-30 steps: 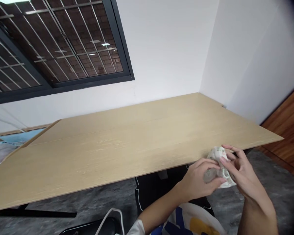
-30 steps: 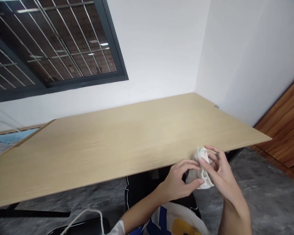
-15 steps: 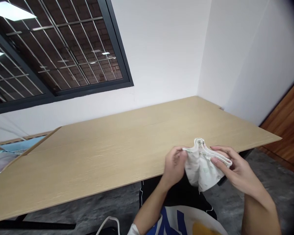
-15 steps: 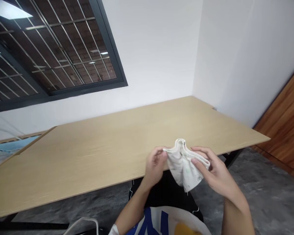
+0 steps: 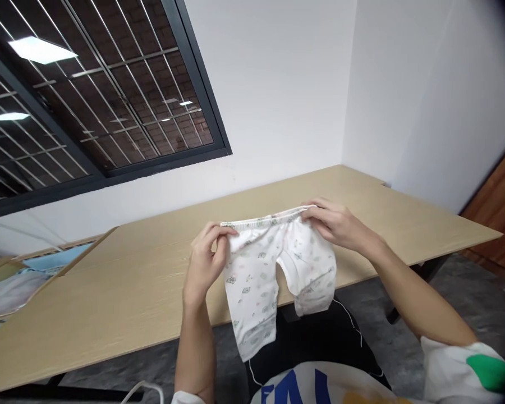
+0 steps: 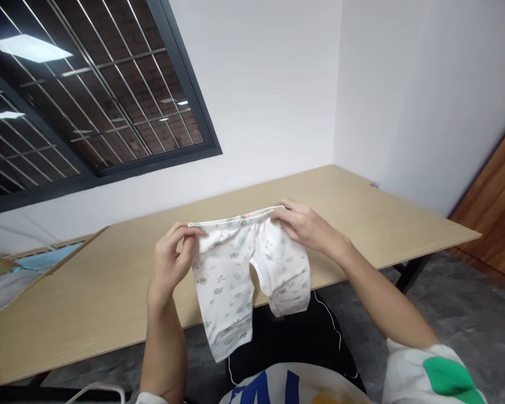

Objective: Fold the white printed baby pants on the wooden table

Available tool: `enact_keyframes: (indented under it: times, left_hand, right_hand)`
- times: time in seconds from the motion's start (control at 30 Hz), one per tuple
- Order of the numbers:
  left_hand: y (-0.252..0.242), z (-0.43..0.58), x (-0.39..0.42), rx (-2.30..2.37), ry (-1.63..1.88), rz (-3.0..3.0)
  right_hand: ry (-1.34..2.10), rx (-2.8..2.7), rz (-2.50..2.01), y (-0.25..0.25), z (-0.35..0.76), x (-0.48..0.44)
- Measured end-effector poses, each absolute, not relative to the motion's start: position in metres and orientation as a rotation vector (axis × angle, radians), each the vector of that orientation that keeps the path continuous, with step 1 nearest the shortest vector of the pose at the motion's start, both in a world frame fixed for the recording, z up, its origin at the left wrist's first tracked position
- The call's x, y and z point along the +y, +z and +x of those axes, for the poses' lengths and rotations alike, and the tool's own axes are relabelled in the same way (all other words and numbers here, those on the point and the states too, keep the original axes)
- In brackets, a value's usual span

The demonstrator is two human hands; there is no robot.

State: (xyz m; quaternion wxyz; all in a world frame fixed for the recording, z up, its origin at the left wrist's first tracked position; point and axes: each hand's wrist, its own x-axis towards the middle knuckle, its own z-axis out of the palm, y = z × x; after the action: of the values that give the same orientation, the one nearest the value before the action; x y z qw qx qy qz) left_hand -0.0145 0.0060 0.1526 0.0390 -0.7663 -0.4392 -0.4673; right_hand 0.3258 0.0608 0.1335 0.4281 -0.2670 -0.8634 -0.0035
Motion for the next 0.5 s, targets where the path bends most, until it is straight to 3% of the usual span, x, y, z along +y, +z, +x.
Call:
enact_keyframes:
  times: [0.13, 0.23, 0.5]
  left_hand:
    - [0.141, -0.030, 0.050, -1.714, -0.997, -2.313]
    - [0.119, -0.034, 0.094, -2.027, -0.482, -2.273]
    - [0.061, -0.036, 0.183, -2.271, -0.126, -2.238]
  right_hand:
    - [-0.078, -2.382, -0.741, 0.118, 0.290, 0.134]
    - [-0.048, -2.524, -0.905, 0.095, 0.260, 0.187]
    - [0.062, -2.684, -1.261, 0.035, 0.205, 0.276]
